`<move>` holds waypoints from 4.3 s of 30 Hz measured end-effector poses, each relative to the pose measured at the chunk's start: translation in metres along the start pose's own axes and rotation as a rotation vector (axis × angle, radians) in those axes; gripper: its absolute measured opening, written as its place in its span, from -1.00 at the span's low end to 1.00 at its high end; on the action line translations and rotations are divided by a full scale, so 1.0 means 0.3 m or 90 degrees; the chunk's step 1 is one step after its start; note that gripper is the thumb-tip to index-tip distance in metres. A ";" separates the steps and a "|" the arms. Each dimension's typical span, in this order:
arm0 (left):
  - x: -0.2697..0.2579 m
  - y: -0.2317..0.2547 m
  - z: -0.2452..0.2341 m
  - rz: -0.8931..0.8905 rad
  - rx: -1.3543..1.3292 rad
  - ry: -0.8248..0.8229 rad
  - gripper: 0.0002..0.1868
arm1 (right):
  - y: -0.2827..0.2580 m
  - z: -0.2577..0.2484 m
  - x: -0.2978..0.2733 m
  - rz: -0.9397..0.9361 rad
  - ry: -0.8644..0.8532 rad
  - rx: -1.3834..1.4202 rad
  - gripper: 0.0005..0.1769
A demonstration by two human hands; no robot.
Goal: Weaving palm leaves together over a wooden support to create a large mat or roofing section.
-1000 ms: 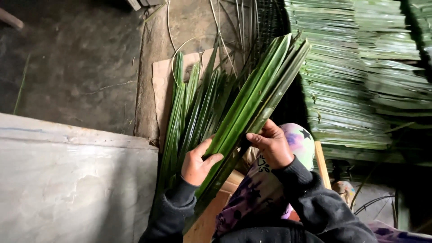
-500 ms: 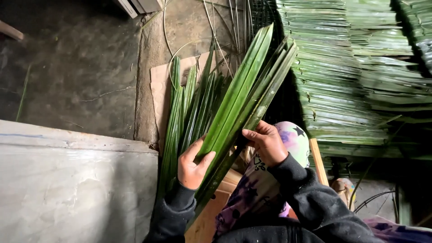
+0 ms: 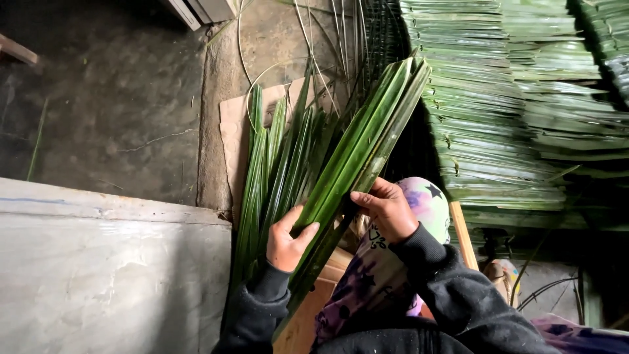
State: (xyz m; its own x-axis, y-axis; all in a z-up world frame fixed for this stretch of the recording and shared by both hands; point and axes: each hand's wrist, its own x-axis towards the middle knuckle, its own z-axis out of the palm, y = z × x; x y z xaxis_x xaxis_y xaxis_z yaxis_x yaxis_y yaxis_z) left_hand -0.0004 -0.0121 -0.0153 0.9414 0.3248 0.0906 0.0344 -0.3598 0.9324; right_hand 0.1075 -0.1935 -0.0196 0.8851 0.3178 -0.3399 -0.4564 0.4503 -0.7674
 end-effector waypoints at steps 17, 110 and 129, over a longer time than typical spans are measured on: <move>0.121 0.366 -0.023 0.130 0.187 -0.083 -0.58 | -0.213 0.038 -0.178 -0.146 0.152 -0.048 -0.61; 0.061 -0.382 1.262 -0.633 -0.124 -0.300 -0.38 | 0.227 -1.039 0.003 0.028 0.670 0.285 -0.28; 0.044 -0.338 1.317 -0.495 -0.090 -0.180 -0.41 | 0.163 -1.048 -0.129 0.164 0.686 -0.122 0.16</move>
State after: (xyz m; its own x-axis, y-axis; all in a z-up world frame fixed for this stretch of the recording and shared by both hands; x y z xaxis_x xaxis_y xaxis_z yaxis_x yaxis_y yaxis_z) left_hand 0.1411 -0.3168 -0.2467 0.7159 0.1972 -0.6698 0.6838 -0.0044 0.7296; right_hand 0.0795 -0.4460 -0.2148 0.4250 -0.5467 -0.7215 -0.6981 0.3095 -0.6457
